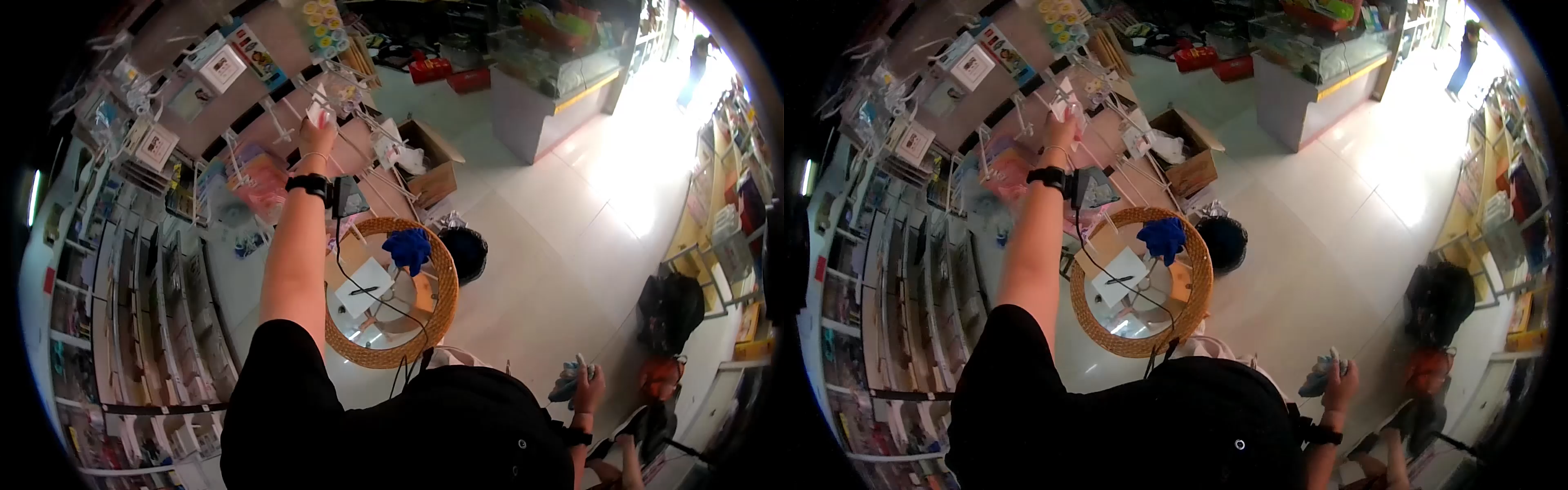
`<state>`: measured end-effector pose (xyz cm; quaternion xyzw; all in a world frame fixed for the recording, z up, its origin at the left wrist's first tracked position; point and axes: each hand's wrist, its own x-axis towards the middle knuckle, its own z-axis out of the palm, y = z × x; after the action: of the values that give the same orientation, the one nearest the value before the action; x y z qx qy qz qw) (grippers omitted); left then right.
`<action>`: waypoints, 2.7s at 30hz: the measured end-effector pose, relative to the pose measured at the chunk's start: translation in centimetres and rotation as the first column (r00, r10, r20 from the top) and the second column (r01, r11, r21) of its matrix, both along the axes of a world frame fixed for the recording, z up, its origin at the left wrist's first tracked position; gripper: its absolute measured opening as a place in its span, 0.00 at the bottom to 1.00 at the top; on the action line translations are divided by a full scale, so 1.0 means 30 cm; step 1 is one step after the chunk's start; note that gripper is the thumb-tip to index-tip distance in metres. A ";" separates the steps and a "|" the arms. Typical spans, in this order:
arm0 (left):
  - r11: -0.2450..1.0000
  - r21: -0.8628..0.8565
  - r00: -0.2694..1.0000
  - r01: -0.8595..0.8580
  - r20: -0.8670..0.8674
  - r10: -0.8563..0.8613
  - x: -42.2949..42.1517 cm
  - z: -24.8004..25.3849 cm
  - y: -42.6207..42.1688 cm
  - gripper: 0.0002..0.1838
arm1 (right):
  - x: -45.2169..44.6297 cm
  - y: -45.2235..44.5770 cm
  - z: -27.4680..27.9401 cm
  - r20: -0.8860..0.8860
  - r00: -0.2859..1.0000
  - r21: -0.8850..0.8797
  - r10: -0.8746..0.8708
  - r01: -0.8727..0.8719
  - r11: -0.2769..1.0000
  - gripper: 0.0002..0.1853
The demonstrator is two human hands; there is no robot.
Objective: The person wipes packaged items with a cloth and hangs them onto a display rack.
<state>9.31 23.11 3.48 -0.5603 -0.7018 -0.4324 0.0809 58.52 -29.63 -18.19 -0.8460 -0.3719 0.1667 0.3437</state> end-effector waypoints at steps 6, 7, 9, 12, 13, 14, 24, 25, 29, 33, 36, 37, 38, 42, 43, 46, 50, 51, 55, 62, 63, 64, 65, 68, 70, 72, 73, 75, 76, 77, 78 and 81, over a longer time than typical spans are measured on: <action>0.991 0.053 0.992 0.127 -0.011 -0.127 -0.091 -0.061 0.042 0.21 | 0.018 -0.066 -0.077 -0.041 0.998 0.020 -0.056 0.057 0.998 0.15; 0.990 0.057 0.992 0.127 -0.016 -0.126 -0.084 -0.059 0.004 0.21 | 0.022 -0.070 -0.088 -0.045 0.997 0.024 -0.056 0.057 0.998 0.15; 0.980 0.053 0.980 0.193 -0.056 -0.190 -0.068 -0.055 -0.055 0.20 | 0.031 -0.074 -0.095 -0.059 0.997 0.012 -0.053 0.054 0.998 0.16; 0.957 0.105 0.960 0.272 -0.092 -0.263 -0.076 -0.094 -0.091 0.20 | 0.002 -0.047 -0.023 -0.042 0.998 0.014 -0.041 0.041 0.999 0.17; 0.960 0.048 0.960 0.274 -0.071 -0.271 -0.055 -0.083 -0.137 0.20 | -0.009 -0.033 -0.012 -0.038 0.999 0.015 -0.039 0.040 0.999 0.17; 0.961 0.050 0.961 0.272 -0.067 -0.269 -0.044 -0.081 -0.163 0.20 | -0.018 -0.019 -0.002 0.006 0.999 0.025 -0.046 0.046 0.999 0.17; 0.829 0.056 0.802 0.556 0.224 -0.553 0.147 0.041 -0.468 0.16 | -0.037 0.091 0.159 0.021 0.993 0.053 0.116 -0.117 0.992 0.16; 0.745 0.057 0.663 0.665 0.415 -0.623 0.179 0.041 -0.510 0.15 | -0.034 0.113 0.196 0.038 0.985 0.088 0.165 -0.168 0.982 0.15; 0.472 0.095 0.147 0.877 0.881 -0.450 0.406 0.053 -0.771 0.13 | -0.106 0.259 0.544 0.177 0.945 0.424 0.275 -0.325 0.845 0.11; 0.225 -0.042 0.164 0.973 0.815 -0.556 0.548 -0.030 -0.922 0.15 | -0.238 0.356 0.840 0.475 0.812 0.612 0.339 -0.582 0.536 0.14; 0.004 0.040 -0.029 0.999 0.787 -0.616 0.661 -0.019 -1.053 0.13 | -0.357 0.436 0.877 0.660 0.606 0.432 0.445 -0.790 0.436 0.16; -0.009 0.039 -0.037 0.999 0.790 -0.612 0.672 -0.023 -1.074 0.13 | -0.384 0.463 0.840 0.677 0.541 0.379 0.499 -0.838 0.394 0.16; 0.065 0.063 -0.002 0.996 0.731 -0.682 0.678 -0.026 -1.094 0.13 | -0.377 0.473 0.815 0.677 0.546 0.378 0.494 -0.833 0.403 0.16; 0.141 0.130 -0.030 0.981 0.832 -0.554 0.666 -0.003 -1.146 0.15 | -0.339 0.475 0.782 0.697 0.445 0.327 0.562 -0.895 0.304 0.15; 0.139 0.102 -0.016 0.985 0.858 -0.513 0.652 -0.014 -1.155 0.14 | -0.325 0.457 0.771 0.692 0.420 0.309 0.587 -0.907 0.285 0.14; 0.171 0.058 0.029 0.984 0.883 -0.469 0.620 -0.051 -1.127 0.12 | -0.263 0.429 0.741 0.702 0.375 0.180 0.605 -0.916 0.358 0.11; 0.291 0.272 -0.168 0.917 0.927 -0.335 0.612 0.054 -1.123 0.14 | -0.169 0.376 0.659 0.539 0.311 -0.147 0.783 -0.880 0.451 0.09; 0.306 0.268 -0.126 0.914 0.902 -0.414 0.604 0.065 -1.108 0.14 | -0.142 0.366 0.645 0.493 0.382 -0.127 0.781 -0.857 0.499 0.09; 0.289 0.214 -0.066 0.933 0.893 -0.446 0.631 0.068 -1.101 0.14 | -0.091 0.382 0.738 0.347 0.747 0.432 0.568 -0.664 0.610 0.06; 0.425 0.333 -0.210 0.842 0.927 -0.312 0.735 0.056 -1.145 0.15 | -0.284 0.441 0.840 0.439 0.700 0.518 0.563 -0.710 0.478 0.15; 0.465 0.368 -0.266 0.805 0.925 -0.272 0.738 0.061 -1.142 0.15 | -0.314 0.438 0.817 0.464 0.724 0.515 0.511 -0.690 0.509 0.17; 0.467 0.373 -0.266 0.802 0.922 -0.280 0.737 0.064 -1.138 0.15 | -0.329 0.426 0.806 0.435 0.726 0.510 0.532 -0.686 0.519 0.18; 0.491 0.364 -0.253 0.791 0.926 -0.279 0.733 0.064 -1.133 0.15 | -0.342 0.416 0.796 0.404 0.727 0.503 0.555 -0.683 0.529 0.18; 0.571 0.312 -0.194 0.760 0.946 -0.258 0.719 0.034 -1.121 0.18 | -0.374 0.391 0.753 0.386 0.748 0.530 0.539 -0.659 0.535 0.17; 0.622 0.277 -0.157 0.733 0.958 -0.242 0.712 0.029 -1.113 0.20 | -0.383 0.375 0.713 0.402 0.713 0.495 0.574 -0.697 0.518 0.17; 0.530 0.441 -0.384 0.724 0.896 -0.221 0.711 0.058 -1.106 0.24 | -0.406 0.353 0.689 0.474 0.657 0.434 0.586 -0.753 0.494 0.15; 0.534 0.446 -0.388 0.719 0.894 -0.224 0.720 0.067 -1.109 0.24 | -0.416 0.341 0.690 0.478 0.651 0.430 0.589 -0.759 0.489 0.15; 0.505 0.443 -0.481 0.741 0.875 -0.061 0.751 0.076 -1.120 0.28 | -0.427 0.328 0.693 0.549 0.567 0.337 0.614 -0.822 0.458 0.15; 0.474 0.436 -0.490 0.765 0.872 -0.011 0.755 0.067 -1.117 0.29 | -0.429 0.339 0.686 0.553 0.578 0.366 0.600 -0.815 0.448 0.16; 0.475 0.438 -0.492 0.763 0.871 -0.013 0.753 0.048 -1.109 0.29 | -0.428 0.342 0.683 0.555 0.576 0.365 0.601 -0.817 0.446 0.16; 0.440 0.444 -0.495 0.780 0.869 0.002 0.750 0.020 -1.100 0.31 | -0.424 0.343 0.681 0.526 0.582 0.370 0.620 -0.813 0.450 0.16; 0.394 0.450 -0.515 0.802 0.854 0.073 0.759 -0.015 -1.097 0.34 | -0.424 0.344 0.674 0.491 0.585 0.380 0.646 -0.811 0.446 0.16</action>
<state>32.10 -9.79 3.04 -0.2509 -0.2038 -0.4115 -0.8521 45.82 -19.30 2.04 -0.4689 -0.7764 0.0612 0.4165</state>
